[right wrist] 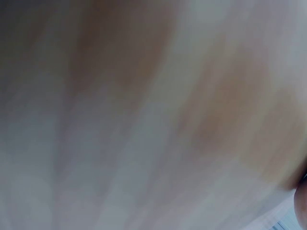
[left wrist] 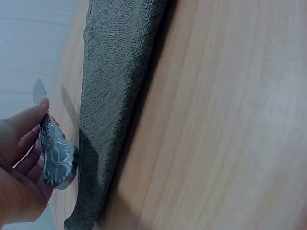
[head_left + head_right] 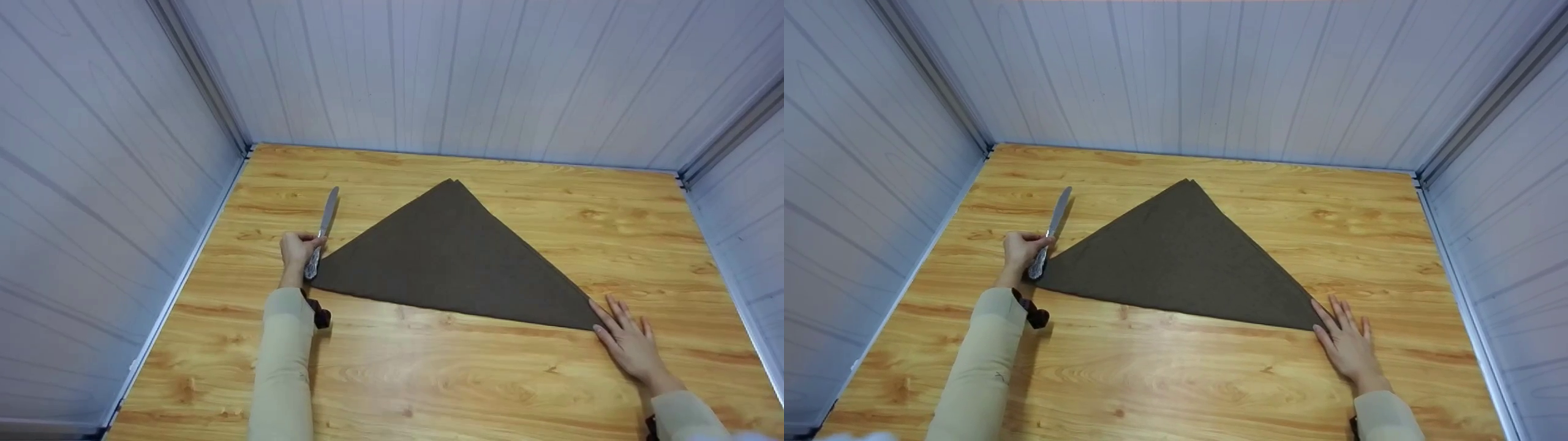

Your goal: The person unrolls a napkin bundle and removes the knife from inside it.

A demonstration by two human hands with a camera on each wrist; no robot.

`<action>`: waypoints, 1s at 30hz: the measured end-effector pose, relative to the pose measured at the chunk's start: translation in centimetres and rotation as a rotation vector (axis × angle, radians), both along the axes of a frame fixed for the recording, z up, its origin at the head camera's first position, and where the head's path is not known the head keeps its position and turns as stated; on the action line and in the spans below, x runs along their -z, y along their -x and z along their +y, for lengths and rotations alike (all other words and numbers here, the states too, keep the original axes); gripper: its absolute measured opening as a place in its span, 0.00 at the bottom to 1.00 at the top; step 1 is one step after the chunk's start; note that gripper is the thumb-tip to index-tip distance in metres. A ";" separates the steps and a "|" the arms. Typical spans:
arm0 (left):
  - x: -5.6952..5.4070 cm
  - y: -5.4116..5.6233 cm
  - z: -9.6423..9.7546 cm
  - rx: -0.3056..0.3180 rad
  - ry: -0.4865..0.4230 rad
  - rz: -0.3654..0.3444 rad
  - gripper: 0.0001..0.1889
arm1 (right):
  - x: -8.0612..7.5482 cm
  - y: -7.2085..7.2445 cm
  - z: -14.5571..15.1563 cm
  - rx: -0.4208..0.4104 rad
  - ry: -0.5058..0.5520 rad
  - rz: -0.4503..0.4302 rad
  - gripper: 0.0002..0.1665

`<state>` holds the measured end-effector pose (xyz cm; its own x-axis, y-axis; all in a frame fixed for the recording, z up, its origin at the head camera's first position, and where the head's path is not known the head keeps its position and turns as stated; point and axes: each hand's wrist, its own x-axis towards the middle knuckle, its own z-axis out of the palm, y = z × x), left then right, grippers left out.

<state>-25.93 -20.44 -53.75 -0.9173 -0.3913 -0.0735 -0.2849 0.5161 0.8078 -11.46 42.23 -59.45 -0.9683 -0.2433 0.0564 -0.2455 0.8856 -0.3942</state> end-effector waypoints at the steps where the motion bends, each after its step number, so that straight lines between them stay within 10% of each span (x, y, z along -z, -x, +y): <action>1: 0.0 0.1 0.0 -0.003 -0.018 0.002 0.12 | 0.0 0.0 0.0 0.001 0.000 0.000 0.30; 30: 0.7 3.6 2.4 -0.088 -0.259 -0.101 0.11 | 0.1 0.1 0.1 0.012 -0.007 -0.032 0.30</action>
<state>-29.52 -18.03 -54.50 -0.8634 -0.4257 -0.2708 -0.4054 0.2657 0.8747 -11.58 42.34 -59.51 -0.9725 -0.2318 0.0241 -0.2222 0.8911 -0.3956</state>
